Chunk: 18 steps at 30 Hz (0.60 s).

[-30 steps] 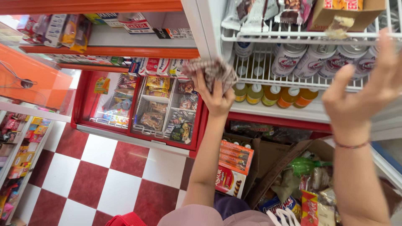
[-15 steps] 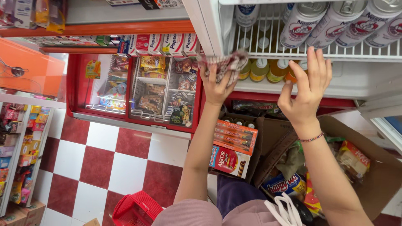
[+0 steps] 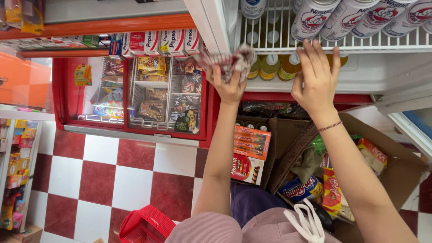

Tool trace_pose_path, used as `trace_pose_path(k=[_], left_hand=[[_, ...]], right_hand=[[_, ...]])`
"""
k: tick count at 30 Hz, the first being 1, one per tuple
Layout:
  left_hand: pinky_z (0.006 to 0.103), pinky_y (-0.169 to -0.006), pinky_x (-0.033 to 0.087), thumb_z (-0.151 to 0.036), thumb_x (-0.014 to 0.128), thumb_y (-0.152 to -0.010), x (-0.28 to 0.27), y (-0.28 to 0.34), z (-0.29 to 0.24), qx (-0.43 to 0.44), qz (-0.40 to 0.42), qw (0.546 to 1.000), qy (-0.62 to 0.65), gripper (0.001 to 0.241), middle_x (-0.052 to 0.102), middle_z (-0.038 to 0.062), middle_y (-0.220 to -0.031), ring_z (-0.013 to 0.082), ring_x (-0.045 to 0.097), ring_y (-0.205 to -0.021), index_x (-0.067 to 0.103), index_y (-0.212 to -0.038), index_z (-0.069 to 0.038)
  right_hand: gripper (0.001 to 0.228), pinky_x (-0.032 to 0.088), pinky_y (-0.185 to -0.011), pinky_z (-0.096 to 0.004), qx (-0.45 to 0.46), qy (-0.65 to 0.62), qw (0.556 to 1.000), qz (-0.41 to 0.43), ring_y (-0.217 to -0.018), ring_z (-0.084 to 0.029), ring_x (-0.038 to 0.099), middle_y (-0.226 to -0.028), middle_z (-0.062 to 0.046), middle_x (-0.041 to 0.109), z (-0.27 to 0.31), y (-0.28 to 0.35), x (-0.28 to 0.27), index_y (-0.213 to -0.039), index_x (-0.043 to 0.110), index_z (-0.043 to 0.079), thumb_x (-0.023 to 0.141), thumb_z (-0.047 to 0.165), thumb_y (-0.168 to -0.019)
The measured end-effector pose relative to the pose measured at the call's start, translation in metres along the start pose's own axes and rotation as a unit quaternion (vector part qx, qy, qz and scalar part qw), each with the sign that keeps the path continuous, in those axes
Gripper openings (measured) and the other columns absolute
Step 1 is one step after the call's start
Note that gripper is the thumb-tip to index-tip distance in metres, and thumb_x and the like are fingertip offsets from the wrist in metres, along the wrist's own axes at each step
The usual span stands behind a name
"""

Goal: The person wipes the refrigerator shelves with a cloth and then scans individual snack items from a cardboard box using a handheld scanner.

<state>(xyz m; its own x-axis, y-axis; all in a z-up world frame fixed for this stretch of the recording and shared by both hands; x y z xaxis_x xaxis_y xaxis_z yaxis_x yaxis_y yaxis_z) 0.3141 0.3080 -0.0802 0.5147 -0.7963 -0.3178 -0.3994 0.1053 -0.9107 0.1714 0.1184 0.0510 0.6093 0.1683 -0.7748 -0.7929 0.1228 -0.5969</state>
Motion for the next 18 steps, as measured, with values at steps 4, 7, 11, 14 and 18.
trace_pose_path(k=[4,7,11,14,18], left_hand=[[0.0614,-0.122,0.037,-0.022,0.087,-0.081,0.015,0.085,0.011,-0.019,0.037,0.999,-0.012,0.034,0.023,0.009,-0.16,0.0465,0.029,-0.144,0.076,-0.113,-0.026],[0.0596,-0.117,0.04,-0.015,0.088,-0.082,0.023,0.125,0.013,-0.075,0.059,0.995,-0.016,0.033,0.027,0.012,-0.154,0.0462,0.033,-0.138,0.075,-0.112,-0.02],[0.0632,-0.118,0.037,-0.01,0.083,-0.087,0.016,0.143,-0.002,-0.121,0.102,0.987,-0.041,0.036,0.03,0.015,-0.151,0.0488,0.035,-0.139,0.072,-0.121,-0.015],[0.0653,-0.116,0.035,-0.014,0.078,-0.09,0.014,0.154,-0.018,-0.19,0.163,0.967,-0.054,0.042,0.032,0.021,-0.152,0.051,0.036,-0.136,0.067,-0.13,-0.014],[0.0671,-0.11,0.033,-0.033,0.073,-0.088,0.035,0.158,-0.042,-0.233,0.317,0.913,-0.105,0.049,0.038,0.023,-0.149,0.046,0.042,-0.13,0.067,-0.137,-0.025]], right_hand=[[0.056,0.017,-0.132,-0.054,0.021,-0.023,0.999,-0.007,-0.151,-0.029,0.048,-0.155,-0.011,0.057,-0.004,-0.005,-0.002,-0.146,0.059,0.003,0.059,-0.005,-0.09],[0.057,0.017,-0.132,-0.054,0.028,-0.032,0.999,-0.001,-0.151,-0.029,0.048,-0.153,-0.011,0.058,-0.003,-0.005,-0.003,-0.145,0.059,0.003,0.058,-0.006,-0.089],[0.059,0.015,-0.133,-0.055,0.039,-0.052,0.998,0.021,-0.154,-0.03,0.045,-0.155,-0.012,0.056,0.0,-0.007,-0.009,-0.148,0.057,0.002,0.055,-0.01,-0.089],[0.064,0.014,-0.131,-0.059,0.026,-0.063,0.996,0.05,-0.156,-0.035,0.04,-0.161,-0.017,0.05,0.002,-0.005,-0.013,-0.151,0.053,-0.002,0.054,-0.011,-0.088],[0.059,0.021,-0.132,-0.058,0.04,-0.069,0.996,0.033,-0.156,-0.037,0.038,-0.163,-0.019,0.047,0.001,0.025,-0.018,-0.149,0.053,0.0,0.054,-0.011,-0.091]])
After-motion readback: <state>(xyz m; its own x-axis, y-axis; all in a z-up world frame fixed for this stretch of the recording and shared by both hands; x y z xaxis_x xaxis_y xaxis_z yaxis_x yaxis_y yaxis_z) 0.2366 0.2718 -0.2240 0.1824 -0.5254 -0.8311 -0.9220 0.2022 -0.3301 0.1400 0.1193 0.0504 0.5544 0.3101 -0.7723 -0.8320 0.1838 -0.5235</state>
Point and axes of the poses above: each hand's wrist, its own y-axis away from the middle knuckle, its own x-axis out of the palm, z = x × y, the point moved 6 cm from there along -y, towards the middle knuckle
